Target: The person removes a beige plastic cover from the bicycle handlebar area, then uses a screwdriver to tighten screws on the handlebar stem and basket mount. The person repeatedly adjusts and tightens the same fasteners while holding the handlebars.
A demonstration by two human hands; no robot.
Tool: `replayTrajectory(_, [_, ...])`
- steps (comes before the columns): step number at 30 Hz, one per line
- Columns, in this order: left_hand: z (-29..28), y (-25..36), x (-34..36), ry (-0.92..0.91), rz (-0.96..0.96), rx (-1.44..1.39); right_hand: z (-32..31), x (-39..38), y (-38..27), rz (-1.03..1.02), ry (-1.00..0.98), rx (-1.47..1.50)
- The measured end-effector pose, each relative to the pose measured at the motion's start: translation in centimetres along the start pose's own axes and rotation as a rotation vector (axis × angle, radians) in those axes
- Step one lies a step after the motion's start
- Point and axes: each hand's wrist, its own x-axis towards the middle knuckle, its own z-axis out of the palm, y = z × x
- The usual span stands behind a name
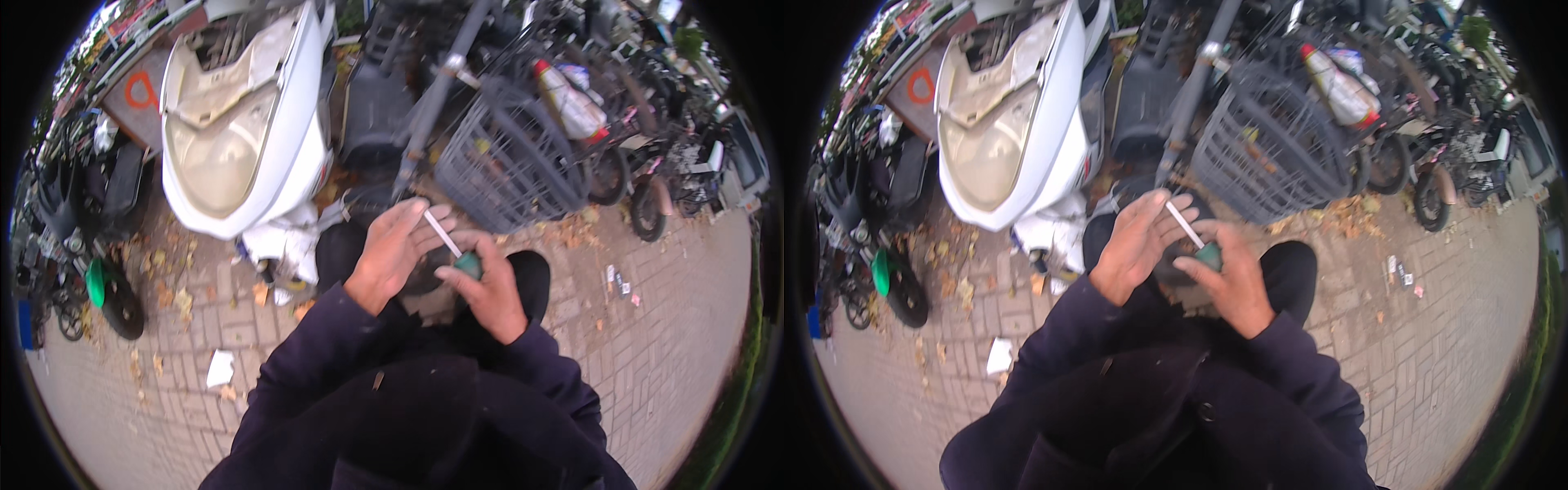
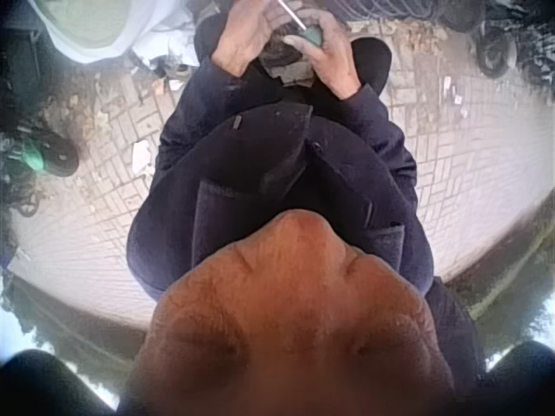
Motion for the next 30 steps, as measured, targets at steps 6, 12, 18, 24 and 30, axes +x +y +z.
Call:
replayTrajectory(6, [6.1, 4.9, 3.0, -0.055, 0.083, 0.01, -1.6, 4.3, -3.3, -0.036, 0.096, 0.164])
replayTrajectory(12, [13.0, 11.4, 5.1, -0.233, 0.366, 0.052, -5.5, 10.6, -9.5, -0.186, -0.055, 0.079])
replayTrajectory(18, [16.0, 15.2, 9.1, -0.327, 0.415, -0.019, -6.8, 14.6, -11.8, -0.449, 0.016, -0.164])
replayTrajectory(24, [17.9, 15.5, 17.8, -0.368, 0.246, -0.037, -10.2, 19.7, -10.2, -0.514, 0.072, -0.855])
replayTrajectory(30, [19.0, 15.3, 27.0, -0.418, 0.151, 0.037, -13.8, 25.8, -6.7, -0.589, -0.025, -0.846])
